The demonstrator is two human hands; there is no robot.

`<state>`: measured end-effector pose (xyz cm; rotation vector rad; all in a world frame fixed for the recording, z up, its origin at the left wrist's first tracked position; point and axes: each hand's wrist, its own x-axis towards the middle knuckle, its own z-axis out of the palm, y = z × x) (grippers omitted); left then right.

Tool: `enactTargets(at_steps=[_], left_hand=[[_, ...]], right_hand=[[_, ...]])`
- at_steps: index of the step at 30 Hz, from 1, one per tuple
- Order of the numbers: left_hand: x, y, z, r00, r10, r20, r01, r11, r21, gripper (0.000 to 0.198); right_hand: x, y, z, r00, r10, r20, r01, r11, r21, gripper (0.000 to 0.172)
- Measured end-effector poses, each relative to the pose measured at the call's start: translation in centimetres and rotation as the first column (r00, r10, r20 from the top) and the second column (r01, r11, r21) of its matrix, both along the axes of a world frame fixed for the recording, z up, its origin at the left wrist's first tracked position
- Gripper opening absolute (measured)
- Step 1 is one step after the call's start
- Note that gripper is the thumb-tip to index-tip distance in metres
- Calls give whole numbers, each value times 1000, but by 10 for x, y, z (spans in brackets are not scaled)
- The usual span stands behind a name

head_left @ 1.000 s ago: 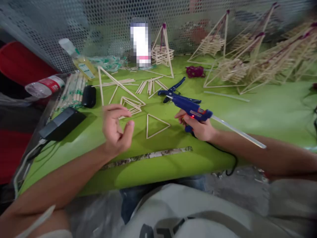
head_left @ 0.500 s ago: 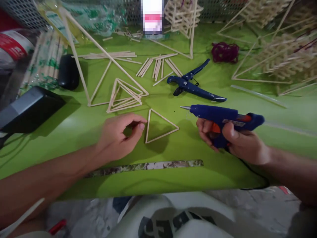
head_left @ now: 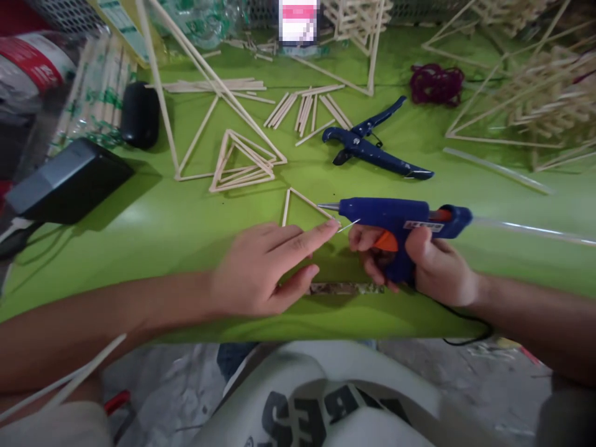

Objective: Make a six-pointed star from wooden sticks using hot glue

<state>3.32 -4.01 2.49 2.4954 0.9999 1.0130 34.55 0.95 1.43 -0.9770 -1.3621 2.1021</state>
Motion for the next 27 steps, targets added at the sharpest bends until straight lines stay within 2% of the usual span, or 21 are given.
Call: enactTargets(at_steps=[3, 6, 9, 12, 15, 17, 23, 27], left_hand=[[1, -5, -3, 999, 33, -8, -32, 999, 32, 62], [2, -12, -2, 999, 32, 20, -32, 999, 1, 68], [6, -21, 2, 996, 48, 71, -42, 996, -84, 72], [11, -30, 5, 993, 59, 105, -38, 980, -197, 67], [16, -34, 7, 990, 14, 140, 30, 952, -306, 61], [18, -35, 6, 983, -33, 181, 100, 922, -375, 64], [19, -31, 3, 936, -203, 288, 326, 807, -492, 97], [14, -32, 13, 919, -263, 293, 387, 740, -550, 103]], right_hand=[[-6, -7, -2, 999, 36, -16, -36, 999, 6, 72], [-8, -12, -6, 1000, 15, -17, -14, 999, 41, 74], [-11, -15, -7, 1000, -18, -2, 18, 997, 77, 75], [-14, -16, -8, 999, -39, 10, 37, 994, 107, 74], [-17, -17, -10, 999, -51, 15, 49, 990, 133, 70], [-17, -20, -13, 998, -61, 16, 58, 986, 155, 69], [-12, -27, -30, 991, -124, 46, 111, 968, 225, 67], [-10, -28, -35, 994, -108, 27, 98, 962, 254, 63]])
